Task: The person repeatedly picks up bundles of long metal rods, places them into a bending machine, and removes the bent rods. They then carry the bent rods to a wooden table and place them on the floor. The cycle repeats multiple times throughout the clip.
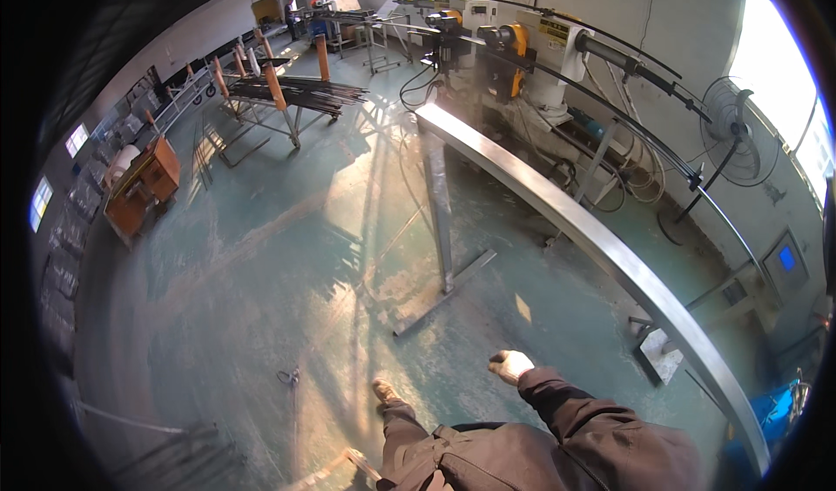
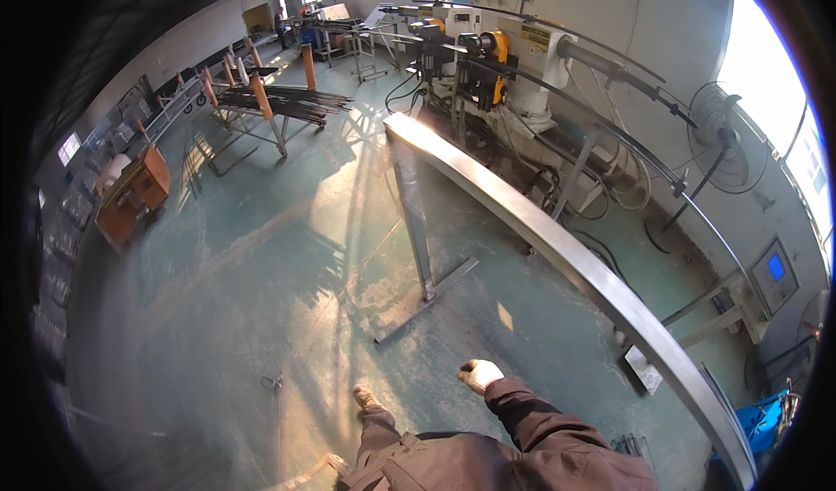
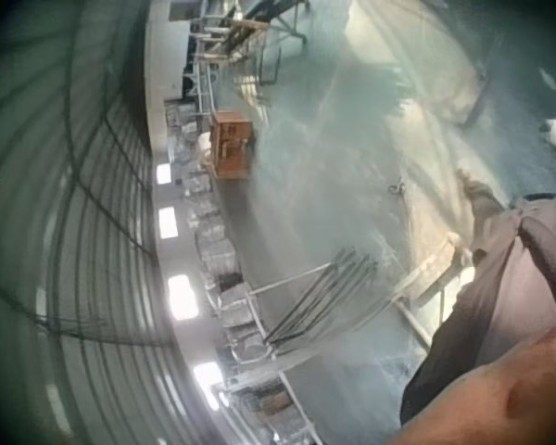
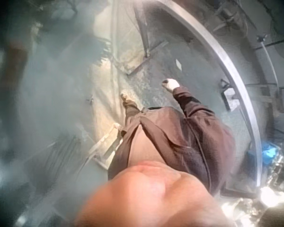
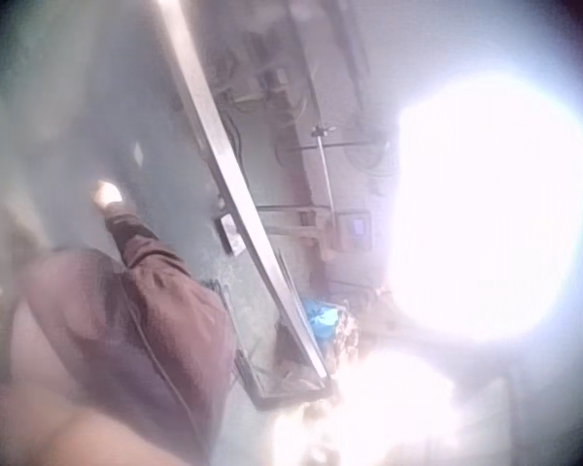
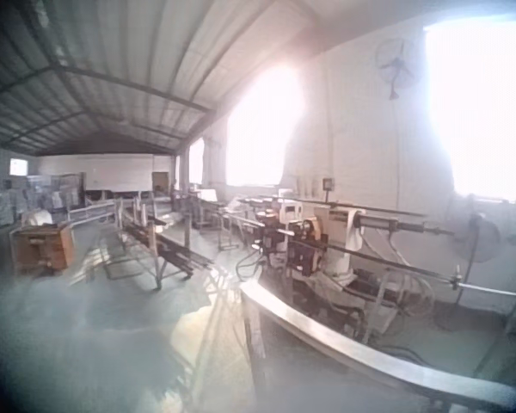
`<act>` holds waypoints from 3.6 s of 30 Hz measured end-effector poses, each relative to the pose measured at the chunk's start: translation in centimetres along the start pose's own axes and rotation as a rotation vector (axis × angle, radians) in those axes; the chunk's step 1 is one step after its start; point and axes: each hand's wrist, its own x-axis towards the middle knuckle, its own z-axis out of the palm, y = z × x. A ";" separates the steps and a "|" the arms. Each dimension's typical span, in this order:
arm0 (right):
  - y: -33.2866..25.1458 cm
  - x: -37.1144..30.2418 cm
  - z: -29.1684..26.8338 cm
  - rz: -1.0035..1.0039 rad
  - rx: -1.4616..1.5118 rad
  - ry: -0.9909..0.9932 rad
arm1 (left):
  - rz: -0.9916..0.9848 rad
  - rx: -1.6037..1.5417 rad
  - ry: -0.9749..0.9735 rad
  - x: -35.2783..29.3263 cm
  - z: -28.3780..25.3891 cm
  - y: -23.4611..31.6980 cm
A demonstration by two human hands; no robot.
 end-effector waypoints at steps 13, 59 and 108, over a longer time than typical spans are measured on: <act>-12.5 21.1 8.9 0.514 0.017 -0.022 | 0.370 0.404 0.151 50.8 -34.2 32.7; -16.9 65.6 -86.7 -0.209 2.026 1.754 | 1.424 1.390 -0.971 85.3 41.0 147.1; -19.7 90.9 -66.0 0.897 1.652 1.482 | 0.648 0.570 -0.614 109.7 27.2 160.5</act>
